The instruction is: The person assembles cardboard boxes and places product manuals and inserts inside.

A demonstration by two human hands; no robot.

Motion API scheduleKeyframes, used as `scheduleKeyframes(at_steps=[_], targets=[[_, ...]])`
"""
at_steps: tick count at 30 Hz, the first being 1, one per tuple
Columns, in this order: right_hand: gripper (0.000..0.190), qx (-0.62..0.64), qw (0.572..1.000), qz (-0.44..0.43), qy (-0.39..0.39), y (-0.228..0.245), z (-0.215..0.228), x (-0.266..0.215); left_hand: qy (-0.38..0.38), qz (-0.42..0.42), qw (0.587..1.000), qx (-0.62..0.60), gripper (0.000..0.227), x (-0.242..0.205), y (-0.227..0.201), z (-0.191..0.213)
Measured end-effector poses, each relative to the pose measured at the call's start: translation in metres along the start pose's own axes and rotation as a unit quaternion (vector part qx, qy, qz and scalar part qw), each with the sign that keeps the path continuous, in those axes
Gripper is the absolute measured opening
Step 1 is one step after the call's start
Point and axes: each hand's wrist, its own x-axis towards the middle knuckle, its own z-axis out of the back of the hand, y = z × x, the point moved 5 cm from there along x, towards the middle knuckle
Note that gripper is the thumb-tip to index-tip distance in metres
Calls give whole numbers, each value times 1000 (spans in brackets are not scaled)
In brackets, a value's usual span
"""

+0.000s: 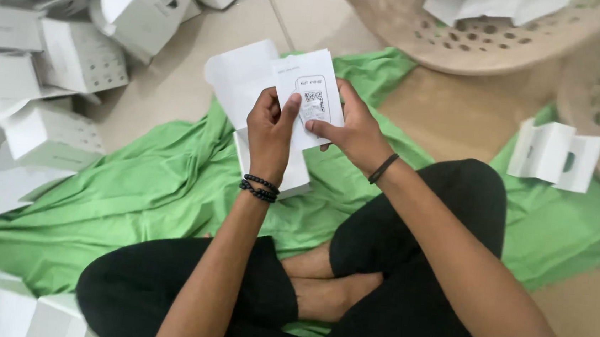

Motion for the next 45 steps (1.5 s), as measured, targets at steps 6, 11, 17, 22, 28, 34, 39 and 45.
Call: scheduleKeyframes(at_steps=[6, 11, 17, 22, 28, 34, 39, 45], targets=[[67, 133, 987, -71, 54, -47, -65, 12, -141, 106, 975, 136, 25, -12, 34, 121], [62, -436, 889, 113, -85, -47, -5, -1, -202, -57, 940, 269, 17, -16, 47, 124], [46, -409, 902, 60, -127, -16, 137, -36, 50, -119, 960, 250, 14, -17, 25, -37], [39, -460, 847, -1, -267, -47, 270, -97, 229, -110, 958, 134, 18, -35, 45, -194], [64, -597, 690, 15, -408, -124, 346, -168, 327, -62, 940, 77, 21, -58, 58, -274], [58, -332, 825, -38, -457, -123, 346, -157, 323, -93, 931, 141, 20, -45, 55, -228], [39, 37, 947, 46, -316, -40, 269, -87, 245, -122, 930, 246, 31, -20, 22, -153], [50, 229, 972, -34, 45, -50, 124, 0, 152, -352, 829, 407, 57, -12, -51, -61]])
